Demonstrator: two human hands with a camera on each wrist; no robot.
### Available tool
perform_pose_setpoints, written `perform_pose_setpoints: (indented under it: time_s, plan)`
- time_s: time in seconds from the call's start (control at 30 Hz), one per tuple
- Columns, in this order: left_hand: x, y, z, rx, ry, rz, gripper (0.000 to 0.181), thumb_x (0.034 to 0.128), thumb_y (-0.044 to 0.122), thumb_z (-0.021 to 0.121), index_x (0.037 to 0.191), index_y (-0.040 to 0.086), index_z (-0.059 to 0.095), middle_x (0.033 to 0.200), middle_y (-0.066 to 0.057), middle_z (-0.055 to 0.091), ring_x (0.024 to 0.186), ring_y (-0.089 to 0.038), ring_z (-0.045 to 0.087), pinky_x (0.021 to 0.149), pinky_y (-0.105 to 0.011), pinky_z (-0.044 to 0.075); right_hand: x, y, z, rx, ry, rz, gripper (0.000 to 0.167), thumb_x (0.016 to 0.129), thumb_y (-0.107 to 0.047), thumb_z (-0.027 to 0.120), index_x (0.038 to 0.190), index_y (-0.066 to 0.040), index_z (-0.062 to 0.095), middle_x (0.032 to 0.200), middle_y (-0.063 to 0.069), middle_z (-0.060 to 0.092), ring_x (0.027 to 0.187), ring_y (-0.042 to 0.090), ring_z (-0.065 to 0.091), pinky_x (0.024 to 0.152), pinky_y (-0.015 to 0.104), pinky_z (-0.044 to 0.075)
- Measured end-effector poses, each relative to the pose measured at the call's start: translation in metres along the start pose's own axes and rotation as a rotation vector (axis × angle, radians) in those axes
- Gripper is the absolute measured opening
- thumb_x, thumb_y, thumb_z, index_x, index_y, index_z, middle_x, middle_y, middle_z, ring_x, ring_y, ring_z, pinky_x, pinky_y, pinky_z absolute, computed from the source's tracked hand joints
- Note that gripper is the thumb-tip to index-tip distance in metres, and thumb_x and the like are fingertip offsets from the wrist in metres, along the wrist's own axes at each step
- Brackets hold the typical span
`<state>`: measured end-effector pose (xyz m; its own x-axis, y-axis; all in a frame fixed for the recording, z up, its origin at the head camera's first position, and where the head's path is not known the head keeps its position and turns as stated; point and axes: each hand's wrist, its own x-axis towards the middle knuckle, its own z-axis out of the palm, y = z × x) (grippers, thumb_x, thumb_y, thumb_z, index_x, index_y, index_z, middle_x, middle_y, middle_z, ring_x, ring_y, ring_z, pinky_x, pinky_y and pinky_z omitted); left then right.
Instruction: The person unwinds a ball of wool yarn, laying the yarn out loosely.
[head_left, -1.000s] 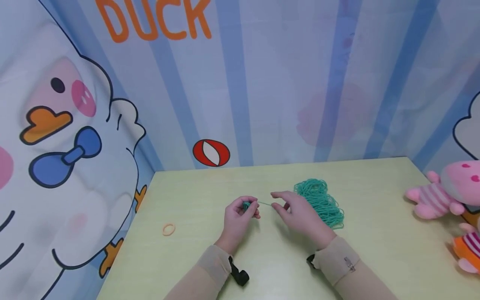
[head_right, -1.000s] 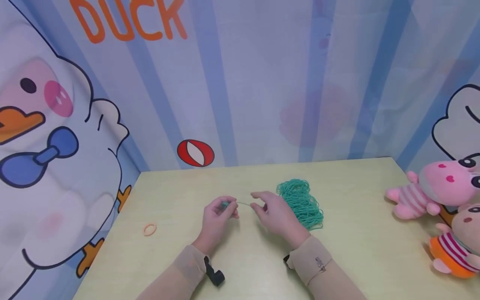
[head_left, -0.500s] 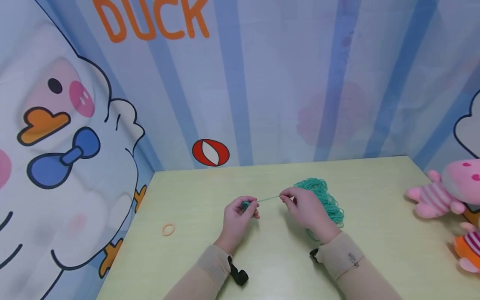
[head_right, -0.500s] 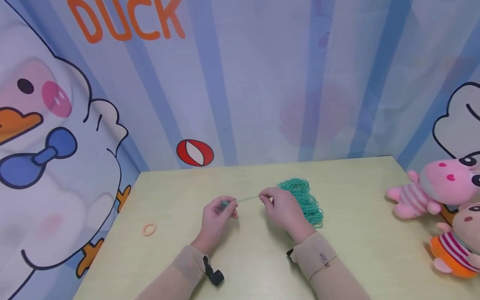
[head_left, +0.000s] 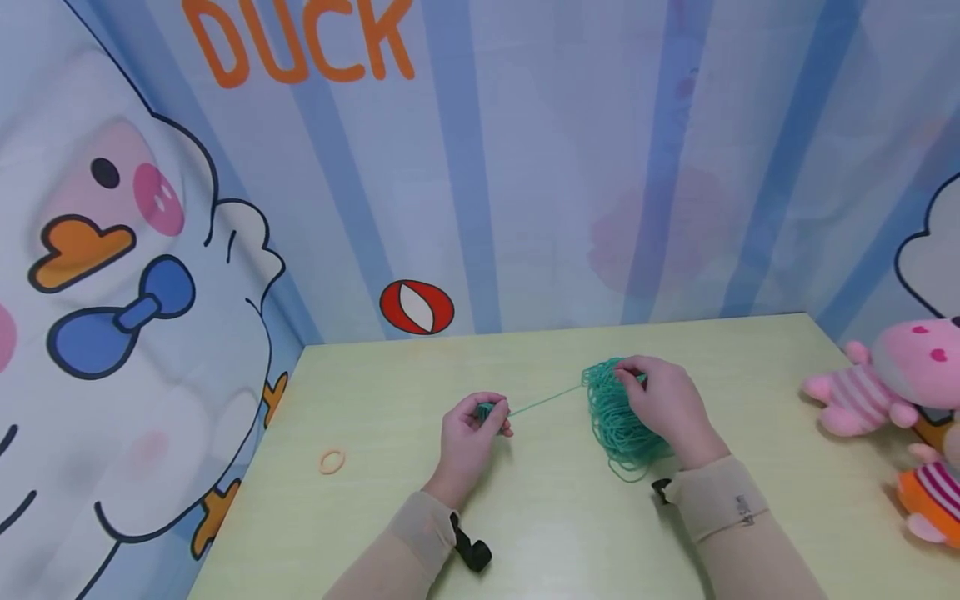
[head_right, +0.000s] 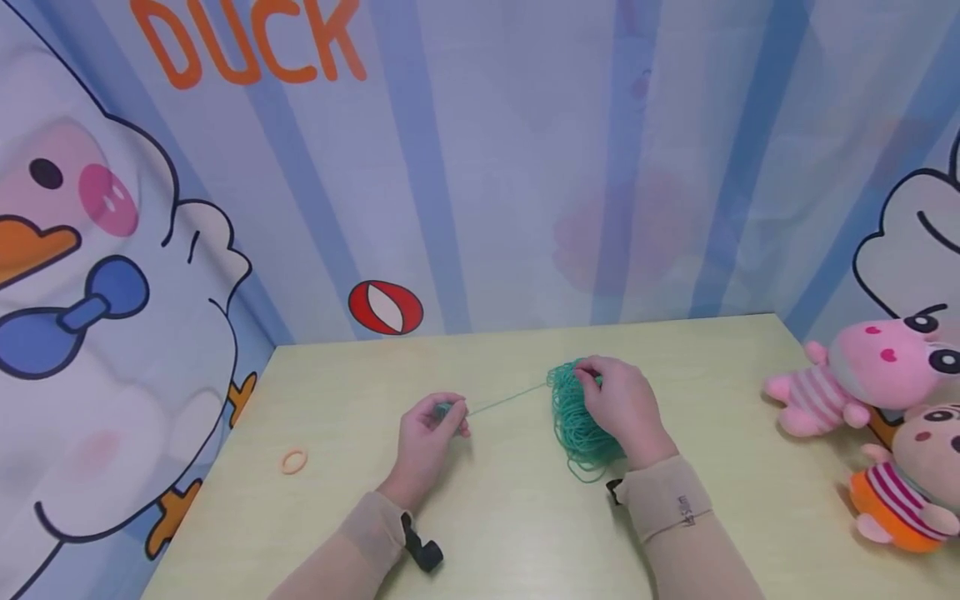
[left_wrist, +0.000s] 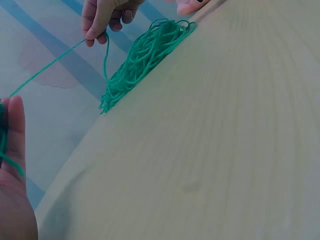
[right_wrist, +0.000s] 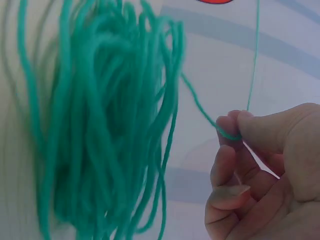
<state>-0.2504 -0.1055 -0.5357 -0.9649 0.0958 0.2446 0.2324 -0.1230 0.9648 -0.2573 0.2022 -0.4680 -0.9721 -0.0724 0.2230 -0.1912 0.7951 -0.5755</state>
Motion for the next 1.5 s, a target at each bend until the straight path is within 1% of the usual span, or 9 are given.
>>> perform_pose_setpoints:
  time_s: [0.23,0.33,0.5,0.67,0.8,0.97,1.13,1.3,1.5]
  plan:
    - [0.002,-0.003,-0.002,0.037,0.076,0.009,0.030,0.1058,0.015,0.075,0.121,-0.011,0.071,0.097,-0.025,0.072,0.073,-0.011,0.072,0.072,-0.027,0.068,0.001,0.016,-0.006,-0.067,0.017,0.158,0.033,0.113,-0.025,0.060,0.133,-0.002,0.074,0.128,0.023,0.077,0.094,0.037,0.073,0.075,0.051,0.058]
    - [0.002,-0.002,-0.003,0.046,0.104,-0.006,0.024,0.1048,0.016,0.077,0.118,-0.004,0.074,0.096,-0.016,0.074,0.073,-0.015,0.073,0.071,-0.027,0.067,0.001,0.023,-0.008,-0.079,-0.027,0.240,0.034,0.113,-0.025,0.058,0.131,-0.002,0.074,0.126,0.024,0.077,0.093,0.036,0.072,0.073,0.049,0.057]
    - [0.002,-0.001,-0.003,0.048,0.125,-0.009,0.015,0.1040,0.014,0.078,0.113,0.003,0.076,0.101,-0.016,0.076,0.080,-0.027,0.074,0.072,-0.027,0.067,0.001,0.028,-0.009,-0.108,-0.122,0.312,0.035,0.112,-0.024,0.057,0.129,0.000,0.075,0.128,0.026,0.076,0.103,0.041,0.072,0.081,0.054,0.060]
    - [0.001,0.001,-0.003,0.050,0.125,-0.007,0.013,0.1034,0.009,0.077,0.113,0.001,0.075,0.101,-0.014,0.076,0.082,-0.026,0.075,0.075,-0.027,0.068,-0.001,0.017,-0.002,-0.069,-0.078,0.186,0.038,0.112,-0.024,0.058,0.138,0.000,0.071,0.143,0.031,0.066,0.117,0.050,0.068,0.094,0.063,0.058]
    - [0.000,0.002,-0.003,0.033,0.107,0.000,0.019,0.1025,0.004,0.076,0.117,-0.008,0.071,0.098,-0.006,0.076,0.082,-0.015,0.076,0.077,-0.026,0.068,0.000,0.000,0.011,0.151,-0.027,0.011,0.037,0.113,-0.030,0.063,0.143,-0.010,0.071,0.136,0.024,0.070,0.103,0.037,0.069,0.077,0.045,0.059]
    - [0.000,0.002,-0.002,0.003,0.046,0.013,0.026,0.1022,-0.001,0.075,0.120,-0.017,0.066,0.098,-0.001,0.076,0.084,-0.009,0.077,0.081,-0.025,0.068,-0.001,-0.029,0.037,0.416,-0.218,-0.089,0.041,0.112,-0.036,0.065,0.149,-0.019,0.069,0.127,0.018,0.076,0.088,0.030,0.069,0.062,0.027,0.051]
    - [-0.001,0.001,0.001,-0.037,-0.011,0.005,0.023,0.1008,-0.003,0.075,0.119,-0.014,0.067,0.103,-0.002,0.077,0.087,-0.009,0.078,0.084,-0.026,0.068,-0.008,-0.054,0.061,0.368,-0.335,-0.119,0.040,0.112,-0.031,0.066,0.148,-0.012,0.069,0.140,0.010,0.075,0.085,0.022,0.072,0.067,0.027,0.055]
    - [-0.001,0.000,0.001,-0.057,-0.037,0.005,0.023,0.1001,-0.005,0.075,0.120,-0.011,0.067,0.106,-0.001,0.078,0.090,-0.009,0.079,0.087,-0.027,0.068,-0.011,-0.060,0.065,0.291,-0.283,-0.089,0.023,0.112,-0.022,0.065,0.128,-0.012,0.080,0.111,0.004,0.082,0.081,0.013,0.066,0.068,0.029,0.054]
    - [-0.001,0.002,0.002,-0.035,-0.003,0.021,0.023,0.1002,-0.005,0.075,0.121,-0.013,0.067,0.106,-0.007,0.079,0.087,-0.011,0.078,0.085,-0.026,0.068,-0.005,-0.045,0.050,0.299,-0.233,-0.066,0.024,0.113,-0.023,0.064,0.126,-0.010,0.079,0.111,0.009,0.081,0.084,0.016,0.066,0.069,0.030,0.054]
